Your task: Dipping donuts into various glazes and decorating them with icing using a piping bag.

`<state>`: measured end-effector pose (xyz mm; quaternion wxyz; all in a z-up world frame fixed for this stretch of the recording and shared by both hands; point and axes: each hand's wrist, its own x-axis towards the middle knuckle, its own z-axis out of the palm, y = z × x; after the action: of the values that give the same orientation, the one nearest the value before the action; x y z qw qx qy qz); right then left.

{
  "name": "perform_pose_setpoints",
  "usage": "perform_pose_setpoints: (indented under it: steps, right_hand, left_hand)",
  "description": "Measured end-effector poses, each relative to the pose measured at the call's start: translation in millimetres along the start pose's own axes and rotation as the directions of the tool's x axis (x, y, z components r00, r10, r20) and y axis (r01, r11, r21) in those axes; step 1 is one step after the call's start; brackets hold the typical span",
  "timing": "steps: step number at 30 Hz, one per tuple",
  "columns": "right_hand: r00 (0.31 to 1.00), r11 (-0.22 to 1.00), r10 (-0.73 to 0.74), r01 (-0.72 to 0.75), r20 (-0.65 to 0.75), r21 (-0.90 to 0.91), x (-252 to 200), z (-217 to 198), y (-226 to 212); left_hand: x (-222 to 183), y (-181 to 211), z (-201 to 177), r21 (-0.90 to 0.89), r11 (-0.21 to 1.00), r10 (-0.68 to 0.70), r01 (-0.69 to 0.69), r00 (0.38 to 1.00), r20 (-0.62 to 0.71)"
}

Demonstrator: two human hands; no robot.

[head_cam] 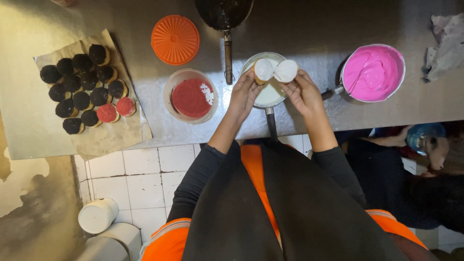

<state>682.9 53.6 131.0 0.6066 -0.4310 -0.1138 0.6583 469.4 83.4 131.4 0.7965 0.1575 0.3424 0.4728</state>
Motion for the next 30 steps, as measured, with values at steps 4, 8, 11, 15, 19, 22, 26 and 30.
perform_pose_setpoints:
  steps: [4,8,11,15,19,22,26,30]
  right_hand:
    - [0.989,0.979,0.143,-0.145,0.027,0.143,7,-13,8]
    - [0.983,0.957,0.181,-0.180,0.017,0.228,6,-13,10]
    - [0.977,0.939,0.213,-0.196,-0.030,0.282,7,-13,12]
    - [0.971,0.936,0.235,-0.235,0.034,0.262,20,-36,20]
    - [0.974,0.937,0.222,-0.226,0.047,0.266,20,-37,21]
    - [0.977,0.938,0.208,-0.210,0.035,0.276,19,-33,18]
    - [0.976,0.947,0.219,-0.209,-0.016,0.244,18,-23,13]
    - [0.978,0.949,0.208,-0.197,-0.019,0.248,19,-11,7]
  left_hand:
    - [2,-3,-10,-0.085,0.996,0.013,-0.010,0.999,0.039]
    - [-2,0,-12,-0.129,0.990,-0.044,0.050,0.998,0.047]
    - [-4,-3,-17,-0.235,0.967,-0.093,0.099,0.995,0.035]
    - [-26,18,-35,-0.297,0.953,-0.061,0.065,0.998,0.025]
    - [-65,76,-58,-0.247,0.965,0.092,-0.089,0.996,-0.003]
    - [-85,119,-81,0.252,0.915,0.332,-0.315,0.943,-0.030]
    - [-76,131,-121,0.912,-0.178,0.510,-0.369,0.758,0.406]
    - [-41,102,-181,0.768,-0.620,0.107,-0.160,0.953,0.285]
